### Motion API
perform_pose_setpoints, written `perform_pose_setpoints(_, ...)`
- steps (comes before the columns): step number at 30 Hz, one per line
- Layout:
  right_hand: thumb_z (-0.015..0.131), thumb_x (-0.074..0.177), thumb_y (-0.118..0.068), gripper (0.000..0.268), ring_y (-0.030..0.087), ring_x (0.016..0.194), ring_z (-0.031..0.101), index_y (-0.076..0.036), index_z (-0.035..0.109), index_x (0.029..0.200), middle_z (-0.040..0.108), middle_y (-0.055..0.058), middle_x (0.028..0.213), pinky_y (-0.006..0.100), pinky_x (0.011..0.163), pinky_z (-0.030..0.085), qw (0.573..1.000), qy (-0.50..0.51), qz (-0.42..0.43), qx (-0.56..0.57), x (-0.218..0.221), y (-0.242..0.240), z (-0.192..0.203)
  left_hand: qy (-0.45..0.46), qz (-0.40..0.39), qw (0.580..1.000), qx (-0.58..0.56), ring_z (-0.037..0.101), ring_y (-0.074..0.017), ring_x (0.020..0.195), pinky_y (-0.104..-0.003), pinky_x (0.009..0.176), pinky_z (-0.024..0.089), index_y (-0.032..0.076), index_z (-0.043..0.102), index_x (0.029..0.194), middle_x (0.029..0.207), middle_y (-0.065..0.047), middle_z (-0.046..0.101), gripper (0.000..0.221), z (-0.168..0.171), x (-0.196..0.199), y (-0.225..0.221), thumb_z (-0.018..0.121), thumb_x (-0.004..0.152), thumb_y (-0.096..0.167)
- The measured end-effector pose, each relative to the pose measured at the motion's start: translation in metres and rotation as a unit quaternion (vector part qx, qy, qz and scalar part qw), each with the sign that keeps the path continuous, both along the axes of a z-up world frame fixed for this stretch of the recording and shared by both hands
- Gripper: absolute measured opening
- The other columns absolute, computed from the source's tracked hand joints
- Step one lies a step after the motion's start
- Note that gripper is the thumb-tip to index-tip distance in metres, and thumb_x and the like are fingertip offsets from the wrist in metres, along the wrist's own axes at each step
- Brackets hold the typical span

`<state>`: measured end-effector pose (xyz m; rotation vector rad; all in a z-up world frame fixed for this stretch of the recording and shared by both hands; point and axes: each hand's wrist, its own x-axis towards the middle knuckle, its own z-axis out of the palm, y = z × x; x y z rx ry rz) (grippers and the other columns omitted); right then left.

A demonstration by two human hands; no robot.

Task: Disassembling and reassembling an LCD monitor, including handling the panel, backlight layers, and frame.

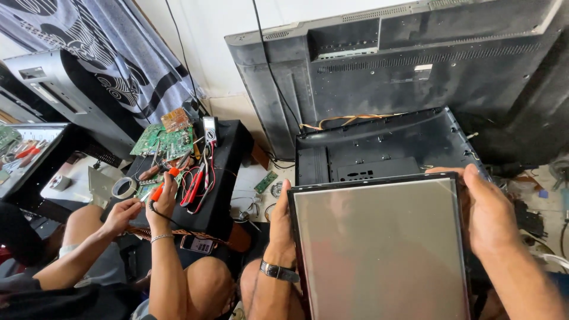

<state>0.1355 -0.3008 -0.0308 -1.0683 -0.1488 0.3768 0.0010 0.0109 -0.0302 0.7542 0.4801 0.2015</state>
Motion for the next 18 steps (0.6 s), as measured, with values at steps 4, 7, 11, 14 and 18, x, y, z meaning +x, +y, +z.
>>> perform_pose_setpoints(4,0.045,0.113,-0.034,0.046,0.023,0.081,0.062,0.005,0.068,0.122,0.070,0.016,0.100,0.033,0.075,0.046,1.000,-0.008,0.000,-0.018,0.004,0.003,0.005,-0.007,0.005,1.000,-0.003,0.054,-0.0138,0.076,-0.028,0.073,0.042,0.009,0.064,0.083,0.089,-0.005,0.064,0.048,0.000,0.001,0.001,0.053,0.104,0.051)
perform_pose_setpoints(7,0.047,0.111,-0.027,0.041,0.022,0.082,0.061,0.007,0.068,0.119,0.070,0.017,0.100,0.032,0.077,0.044,0.999,-0.021,-0.006,-0.035,0.002,0.006,0.014,0.004,0.020,1.000,0.007,0.055,-0.0141,0.076,-0.028,0.071,0.042,0.007,0.065,0.085,0.090,-0.005,0.065,0.046,0.003,0.000,0.002,0.054,0.104,0.048)
perform_pose_setpoints(11,0.048,0.110,-0.022,0.037,0.021,0.084,0.061,0.008,0.068,0.117,0.070,0.018,0.103,0.031,0.078,0.045,0.999,-0.030,-0.002,-0.029,0.001,0.008,0.024,0.025,0.024,0.999,0.024,0.053,-0.0117,0.070,-0.026,0.067,0.040,0.011,0.063,0.075,0.081,-0.002,0.063,0.044,0.012,0.001,0.003,0.059,0.102,0.046)
perform_pose_setpoints(14,0.051,0.111,-0.023,0.035,0.017,0.070,0.061,0.007,0.070,0.115,0.071,0.016,0.093,0.026,0.065,0.046,0.999,-0.033,-0.001,-0.035,0.003,0.004,0.027,0.042,0.010,0.999,0.015,0.057,-0.0157,0.079,-0.027,0.072,0.042,0.000,0.073,0.098,0.092,-0.007,0.068,0.046,0.027,0.002,0.002,0.058,0.100,0.044)
perform_pose_setpoints(18,0.050,0.112,-0.020,0.034,0.017,0.075,0.061,0.007,0.070,0.115,0.071,0.015,0.097,0.025,0.069,0.046,0.997,-0.047,-0.014,-0.063,0.004,0.004,0.028,0.065,0.010,0.997,0.051,0.058,-0.0185,0.082,-0.028,0.076,0.042,0.001,0.073,0.097,0.094,-0.010,0.068,0.042,0.033,0.004,0.006,0.059,0.099,0.041)
